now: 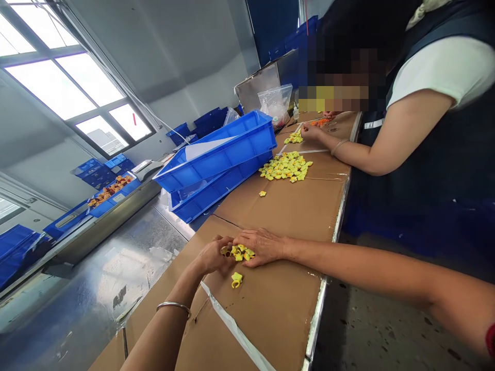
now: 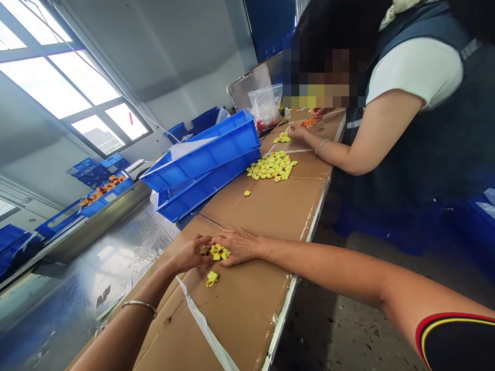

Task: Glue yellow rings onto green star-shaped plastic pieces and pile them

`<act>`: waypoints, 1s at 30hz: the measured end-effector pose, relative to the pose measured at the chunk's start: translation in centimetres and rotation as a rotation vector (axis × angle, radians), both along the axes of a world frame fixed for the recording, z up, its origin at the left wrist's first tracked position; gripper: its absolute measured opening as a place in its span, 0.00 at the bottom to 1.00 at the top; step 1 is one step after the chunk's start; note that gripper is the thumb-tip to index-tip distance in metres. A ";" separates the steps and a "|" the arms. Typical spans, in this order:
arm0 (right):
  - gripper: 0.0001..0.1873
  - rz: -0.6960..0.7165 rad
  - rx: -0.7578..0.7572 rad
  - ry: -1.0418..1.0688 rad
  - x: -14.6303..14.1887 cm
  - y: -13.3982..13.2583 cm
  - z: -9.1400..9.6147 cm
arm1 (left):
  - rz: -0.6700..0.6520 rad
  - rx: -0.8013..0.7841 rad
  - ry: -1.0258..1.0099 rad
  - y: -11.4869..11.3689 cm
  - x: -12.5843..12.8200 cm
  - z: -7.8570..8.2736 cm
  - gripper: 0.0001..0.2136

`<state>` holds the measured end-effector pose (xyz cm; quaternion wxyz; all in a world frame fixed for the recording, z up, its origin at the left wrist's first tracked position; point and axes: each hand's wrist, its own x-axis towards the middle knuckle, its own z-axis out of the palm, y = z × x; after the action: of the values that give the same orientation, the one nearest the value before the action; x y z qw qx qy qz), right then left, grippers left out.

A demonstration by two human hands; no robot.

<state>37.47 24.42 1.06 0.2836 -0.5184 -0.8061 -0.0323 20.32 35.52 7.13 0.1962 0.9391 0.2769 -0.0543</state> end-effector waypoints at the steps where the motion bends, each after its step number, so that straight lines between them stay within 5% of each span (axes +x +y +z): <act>1: 0.24 -0.012 -0.005 -0.003 0.0 0.0 0.0 | -0.015 0.014 0.008 0.0 0.1 -0.1 0.14; 7: 0.21 -0.039 -0.016 -0.027 -0.1 -0.3 0.2 | -0.012 0.024 0.024 0.0 0.5 -0.5 0.13; 14: 0.20 -0.028 -0.032 -0.018 -0.3 -0.4 0.4 | 0.139 -0.233 -0.016 0.0 -2.7 0.5 0.11; 20: 0.17 -0.044 -0.080 -0.013 -0.7 0.3 0.6 | 0.169 -0.393 -0.077 -3.4 -4.7 1.8 0.09; 30: 0.14 -0.041 -0.129 -0.003 -1.0 1.0 0.7 | 0.155 -0.310 -0.039 -7.2 -2.3 -0.6 0.11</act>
<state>36.47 25.45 1.77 0.2479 -0.5520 -0.7960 0.0131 18.05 28.29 6.54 0.3474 0.8743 0.3330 -0.0629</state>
